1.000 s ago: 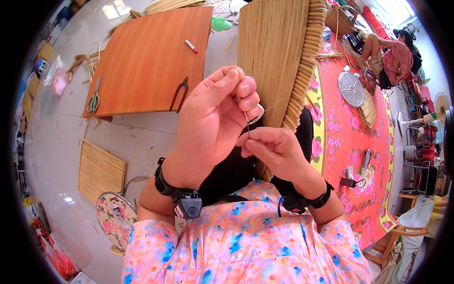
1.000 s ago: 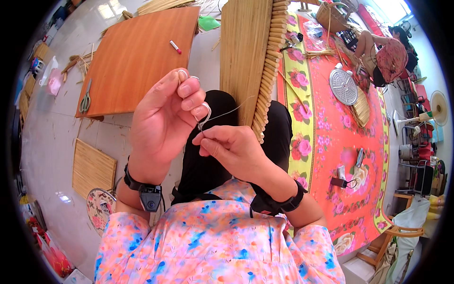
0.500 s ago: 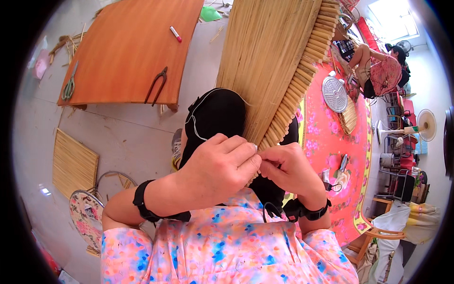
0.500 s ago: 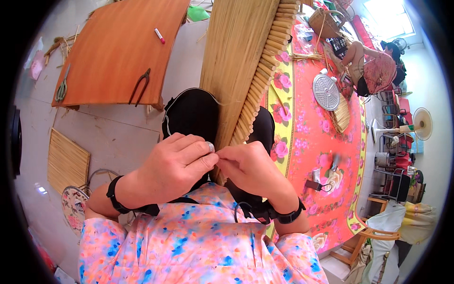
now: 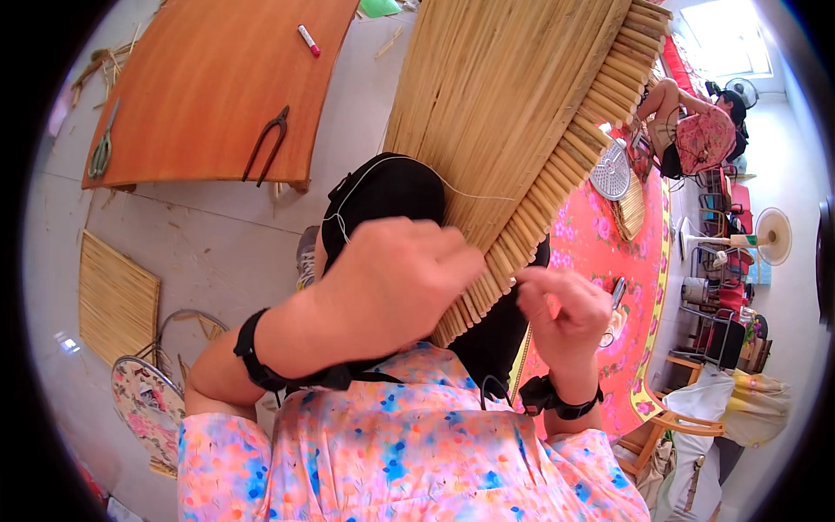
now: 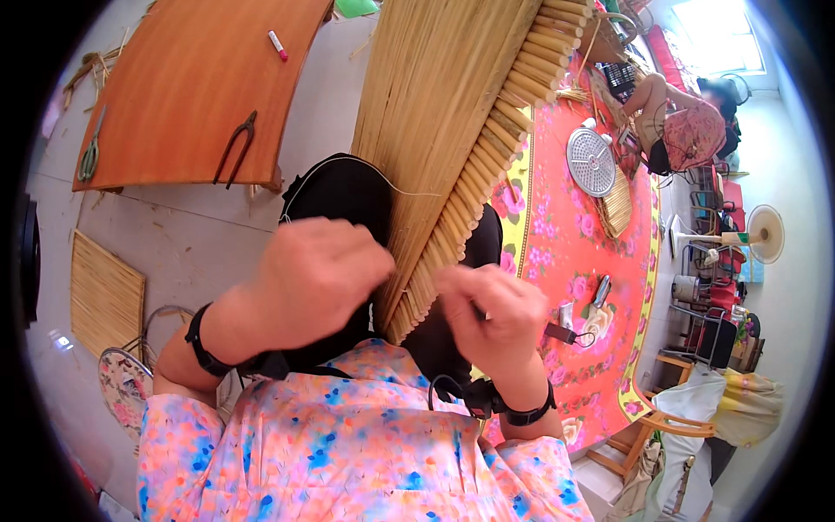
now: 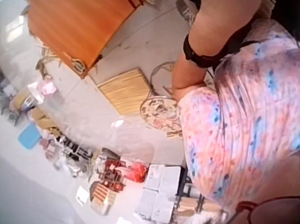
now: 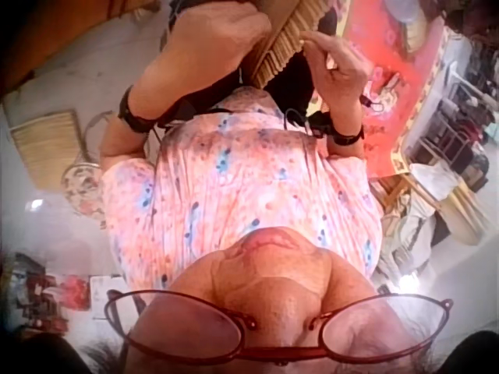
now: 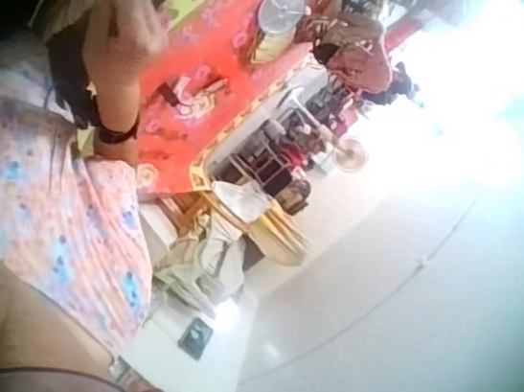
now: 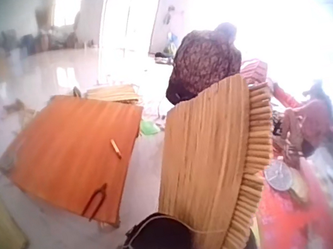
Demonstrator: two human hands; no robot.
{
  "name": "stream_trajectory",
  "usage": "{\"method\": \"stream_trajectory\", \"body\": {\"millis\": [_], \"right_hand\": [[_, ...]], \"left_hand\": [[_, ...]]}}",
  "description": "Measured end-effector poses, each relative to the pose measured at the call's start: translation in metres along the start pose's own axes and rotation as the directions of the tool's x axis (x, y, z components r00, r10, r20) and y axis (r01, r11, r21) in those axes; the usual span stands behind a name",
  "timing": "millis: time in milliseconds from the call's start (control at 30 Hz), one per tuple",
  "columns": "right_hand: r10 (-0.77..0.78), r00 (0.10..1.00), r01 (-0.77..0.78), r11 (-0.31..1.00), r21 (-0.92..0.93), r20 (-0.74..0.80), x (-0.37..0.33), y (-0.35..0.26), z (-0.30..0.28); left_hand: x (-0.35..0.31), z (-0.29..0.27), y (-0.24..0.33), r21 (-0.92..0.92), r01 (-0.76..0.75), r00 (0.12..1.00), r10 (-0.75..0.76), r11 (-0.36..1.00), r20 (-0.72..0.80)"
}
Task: The person weaves a white thread through rows of thin bamboo sticks using a needle, then uses pliers to pull the thread tight and secure the edge of the bamboo mat.
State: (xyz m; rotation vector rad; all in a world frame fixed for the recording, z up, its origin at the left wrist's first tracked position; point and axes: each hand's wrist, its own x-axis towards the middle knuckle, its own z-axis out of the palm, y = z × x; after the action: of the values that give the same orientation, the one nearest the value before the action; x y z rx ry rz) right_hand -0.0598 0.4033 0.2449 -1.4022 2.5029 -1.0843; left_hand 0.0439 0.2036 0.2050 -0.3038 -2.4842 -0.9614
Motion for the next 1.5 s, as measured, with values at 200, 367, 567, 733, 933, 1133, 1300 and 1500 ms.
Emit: {"method": "stream_trajectory", "body": {"millis": [200, 367, 567, 733, 933, 1133, 1300, 1500], "right_hand": [[0.34, 0.923, -0.288, 0.92, 0.266, -0.178, -0.009, 0.025, 0.014], [0.403, 0.901, -0.344, 0.889, 0.301, -0.162, 0.007, 0.018, 0.04], [0.292, 0.901, -0.238, 0.951, 0.199, -0.319, 0.015, 0.024, 0.06], [0.312, 0.892, -0.263, 0.947, 0.185, -0.327, 0.014, 0.025, 0.062], [0.295, 0.896, -0.243, 0.951, 0.19, -0.332, 0.014, 0.023, 0.062], [0.278, 0.896, -0.225, 0.957, 0.185, -0.347, 0.014, 0.024, 0.065], [0.263, 0.896, -0.203, 0.959, 0.198, -0.357, 0.015, 0.023, 0.065], [0.218, 0.905, -0.176, 0.974, 0.144, -0.365, 0.016, 0.026, 0.065]], "left_hand": [[0.007, 0.008, -0.027, -0.249, 0.193, 0.967, -0.227, 0.949, -0.115], [0.012, 0.01, -0.032, -0.138, 0.222, 0.972, -0.231, 0.965, -0.045], [0.01, 0.013, -0.04, -0.031, 0.155, 0.983, -0.157, 0.987, -0.093], [0.01, 0.008, -0.04, 0.026, 0.085, 0.987, -0.081, 0.996, -0.137], [0.013, 0.006, -0.042, 0.048, 0.06, 0.987, -0.052, 0.997, -0.154], [0.014, 0.005, -0.041, 0.057, 0.058, 0.987, -0.048, 0.997, -0.155], [0.014, 0.008, -0.042, 0.07, 0.055, 0.988, -0.044, 0.996, -0.149], [0.013, 0.007, -0.042, 0.077, 0.051, 0.987, -0.038, 0.996, -0.154]]}}
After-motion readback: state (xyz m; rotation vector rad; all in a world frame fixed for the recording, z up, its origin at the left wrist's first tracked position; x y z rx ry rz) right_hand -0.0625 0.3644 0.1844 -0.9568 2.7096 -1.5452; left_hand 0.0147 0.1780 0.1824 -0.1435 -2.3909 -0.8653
